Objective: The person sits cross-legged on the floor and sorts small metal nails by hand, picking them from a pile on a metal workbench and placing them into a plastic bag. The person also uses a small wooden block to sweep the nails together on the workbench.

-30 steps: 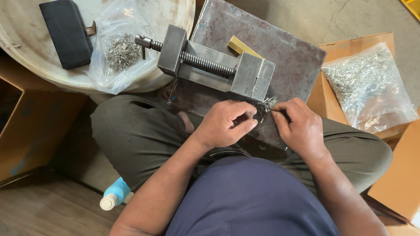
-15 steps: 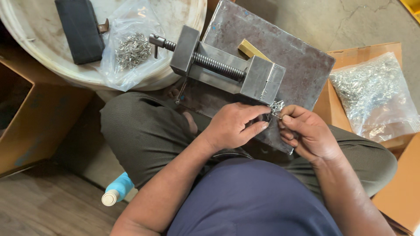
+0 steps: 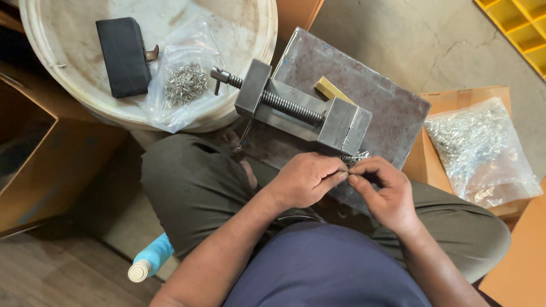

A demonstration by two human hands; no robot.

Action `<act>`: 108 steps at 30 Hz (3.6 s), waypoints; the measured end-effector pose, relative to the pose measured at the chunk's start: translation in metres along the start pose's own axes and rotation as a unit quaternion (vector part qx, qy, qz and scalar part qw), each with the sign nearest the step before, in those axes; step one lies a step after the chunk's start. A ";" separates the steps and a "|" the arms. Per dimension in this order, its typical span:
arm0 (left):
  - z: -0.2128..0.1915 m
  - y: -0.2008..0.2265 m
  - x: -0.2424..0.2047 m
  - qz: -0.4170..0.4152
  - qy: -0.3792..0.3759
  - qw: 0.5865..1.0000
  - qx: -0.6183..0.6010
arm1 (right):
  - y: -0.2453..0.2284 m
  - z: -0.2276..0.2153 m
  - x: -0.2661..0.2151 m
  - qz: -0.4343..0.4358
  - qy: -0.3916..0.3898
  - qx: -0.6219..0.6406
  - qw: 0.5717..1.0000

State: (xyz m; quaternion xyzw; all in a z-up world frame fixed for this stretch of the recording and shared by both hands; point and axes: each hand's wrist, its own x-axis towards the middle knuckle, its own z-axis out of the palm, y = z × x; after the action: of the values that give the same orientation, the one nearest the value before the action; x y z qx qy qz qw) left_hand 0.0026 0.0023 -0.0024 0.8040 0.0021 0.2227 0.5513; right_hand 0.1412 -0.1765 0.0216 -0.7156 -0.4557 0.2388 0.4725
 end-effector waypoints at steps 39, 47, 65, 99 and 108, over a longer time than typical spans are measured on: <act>0.010 0.007 0.005 -0.102 0.034 0.994 -0.024 | -0.003 -0.037 0.013 0.001 0.023 -0.296 0.955; 0.019 0.013 0.012 -0.090 0.061 0.994 0.031 | -0.006 -0.040 0.023 -0.030 0.000 -0.344 0.939; 0.044 0.021 0.021 -0.043 -0.001 0.999 -0.021 | 0.017 -0.038 0.022 0.086 0.079 -0.150 0.982; 0.056 0.019 0.024 -0.051 0.042 0.993 0.097 | 0.053 -0.036 -0.013 0.155 0.034 0.203 0.966; 0.056 0.019 0.023 -0.042 0.046 0.993 0.097 | 0.053 -0.035 -0.016 0.111 0.007 0.219 0.969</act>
State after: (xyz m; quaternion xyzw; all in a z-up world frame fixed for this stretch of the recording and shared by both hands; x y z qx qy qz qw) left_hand 0.0391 -0.0489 0.0058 0.8420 0.0829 0.2348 0.4786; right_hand 0.1834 -0.2135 -0.0121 -0.6424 -0.3064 0.3790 0.5915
